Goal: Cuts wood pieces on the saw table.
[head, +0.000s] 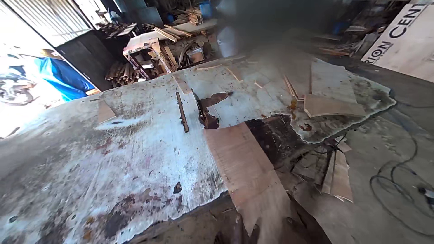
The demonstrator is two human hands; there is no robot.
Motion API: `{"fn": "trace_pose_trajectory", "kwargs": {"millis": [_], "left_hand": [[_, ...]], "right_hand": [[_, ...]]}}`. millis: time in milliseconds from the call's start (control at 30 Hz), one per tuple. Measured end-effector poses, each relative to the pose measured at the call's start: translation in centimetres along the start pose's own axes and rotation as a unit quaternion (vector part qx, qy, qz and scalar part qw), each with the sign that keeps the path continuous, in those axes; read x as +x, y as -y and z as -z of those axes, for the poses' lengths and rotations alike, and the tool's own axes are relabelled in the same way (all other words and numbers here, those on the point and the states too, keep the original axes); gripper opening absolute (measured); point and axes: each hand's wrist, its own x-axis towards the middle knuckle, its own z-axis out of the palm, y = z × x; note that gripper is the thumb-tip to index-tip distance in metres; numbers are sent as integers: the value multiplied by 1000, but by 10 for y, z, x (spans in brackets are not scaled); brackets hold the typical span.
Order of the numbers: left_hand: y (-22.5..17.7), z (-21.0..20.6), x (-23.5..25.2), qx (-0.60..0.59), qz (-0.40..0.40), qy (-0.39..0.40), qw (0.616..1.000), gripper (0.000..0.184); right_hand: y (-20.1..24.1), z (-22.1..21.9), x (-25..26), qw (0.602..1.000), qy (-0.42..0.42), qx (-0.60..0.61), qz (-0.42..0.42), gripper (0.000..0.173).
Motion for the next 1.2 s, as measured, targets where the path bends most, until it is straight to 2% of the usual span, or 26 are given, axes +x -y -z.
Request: {"fn": "trace_pose_trajectory", "kwargs": {"millis": [100,167,200,267,333,400,433,500,600,700,933,1200], "left_hand": [[5,11,-12,32,-12,-123,992,114],[15,43,-7,110,-28,-167,979,112],[21,62,-1,148,-40,-173,973,110],[39,92,16,167,-80,-213,959,91],[57,115,34,136,-85,-275,948,84],[63,134,57,159,33,-285,945,82],[64,140,68,178,104,-269,941,86],[67,144,87,237,194,-236,922,94],[65,138,103,340,251,-188,887,92],[67,145,112,341,246,-178,890,87],[73,167,131,304,240,-167,906,87],[87,179,143,275,204,-204,917,89]], "right_hand": [[17,-18,26,999,53,3,10,74],[35,-41,50,998,50,30,36,67],[48,-51,62,998,46,6,37,64],[73,-61,84,986,46,-157,38,62],[79,-67,98,939,66,-329,77,63],[74,-62,107,906,129,-384,123,82],[69,-57,108,889,174,-399,142,96],[59,-50,110,845,241,-440,188,123],[51,-45,115,788,275,-502,229,151],[50,-45,127,757,272,-540,249,160],[65,-52,146,778,288,-502,246,146],[65,-59,156,814,264,-436,276,144]]}}
